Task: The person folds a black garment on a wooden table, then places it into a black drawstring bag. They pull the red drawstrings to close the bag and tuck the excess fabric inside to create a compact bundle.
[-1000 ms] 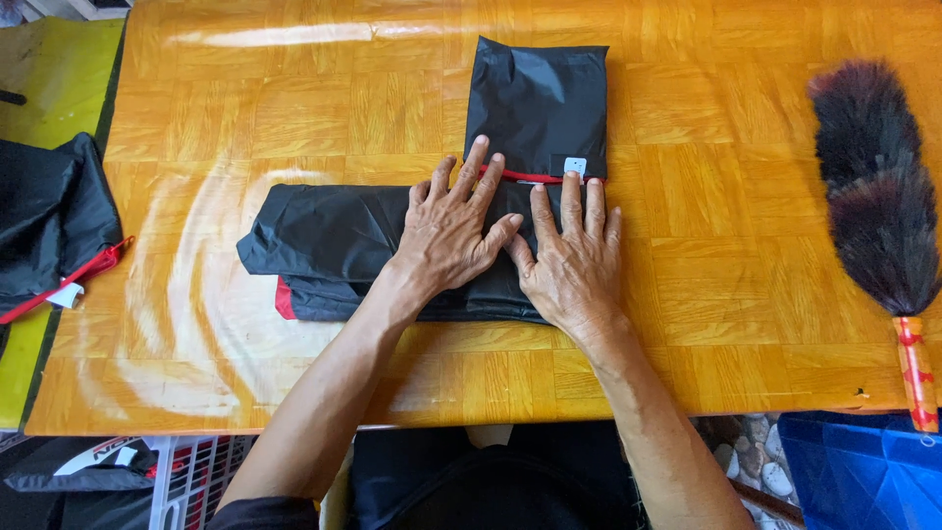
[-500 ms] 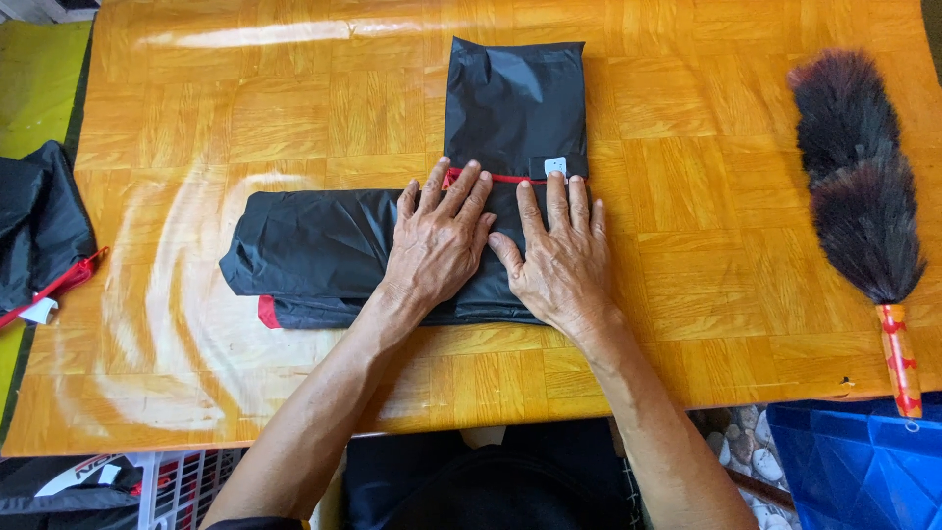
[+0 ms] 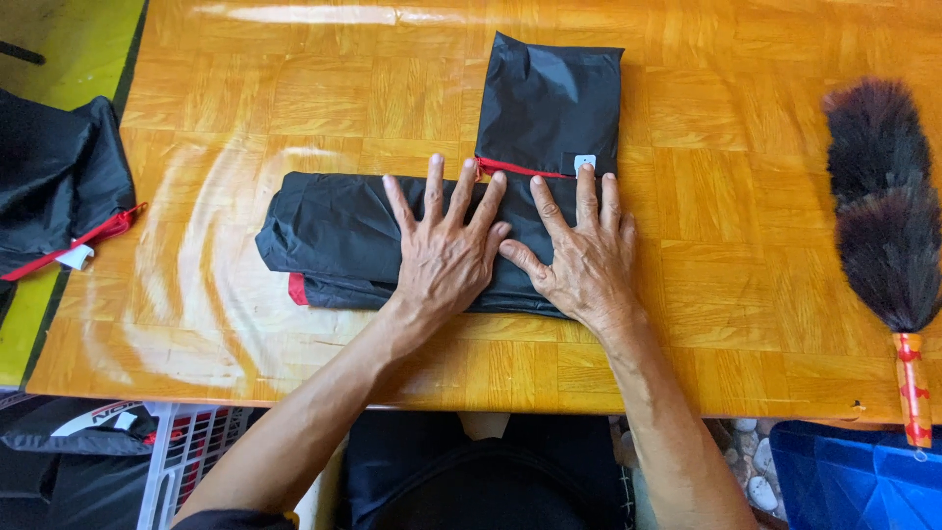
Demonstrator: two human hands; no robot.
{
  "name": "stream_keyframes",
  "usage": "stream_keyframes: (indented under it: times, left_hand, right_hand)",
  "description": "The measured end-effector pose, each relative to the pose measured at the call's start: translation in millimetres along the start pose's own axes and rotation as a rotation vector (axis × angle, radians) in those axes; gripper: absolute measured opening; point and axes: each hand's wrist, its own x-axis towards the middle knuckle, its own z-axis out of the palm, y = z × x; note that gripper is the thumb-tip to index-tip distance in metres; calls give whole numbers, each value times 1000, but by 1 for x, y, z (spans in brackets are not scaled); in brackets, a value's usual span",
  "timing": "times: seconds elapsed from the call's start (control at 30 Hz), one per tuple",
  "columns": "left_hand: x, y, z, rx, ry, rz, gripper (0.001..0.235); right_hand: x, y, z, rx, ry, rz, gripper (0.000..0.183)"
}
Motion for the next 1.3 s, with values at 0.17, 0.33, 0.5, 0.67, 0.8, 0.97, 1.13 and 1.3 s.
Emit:
stream_keyframes:
  times: [0.17,0.33,0.5,0.67,0.8,0.97,1.13,1.3]
  left_hand:
    - [-25,-7,4,-111,-103,-42,53]
    - [-27,-10,7,-184,-26,-6,51]
    - [-27,-8,2,-151,81,66,48]
    - [-30,-12,18,-173,151,100,47]
    - [-35,-9,16,-232,160,131,52]
    - [-34,-9,15,-216,58,188,54]
    - [-35,-10,12,-227,33,173,55]
    - [-33,-11,12,-225,19,150,54]
  right_hand:
    - [-2,-2,-2,-3,-16,-20,85]
    - [1,-3,-11,-22,-29,-59,82]
    - [24,2,-6,79,-19,-202,66]
    - [29,-4,3,36,4,-270,61]
    - [26,-1,9,9,13,-291,59]
    - [26,0,15,40,86,-296,58]
    - [23,-3,8,47,204,-272,62]
    - [17,-4,16,32,441,-9,94]
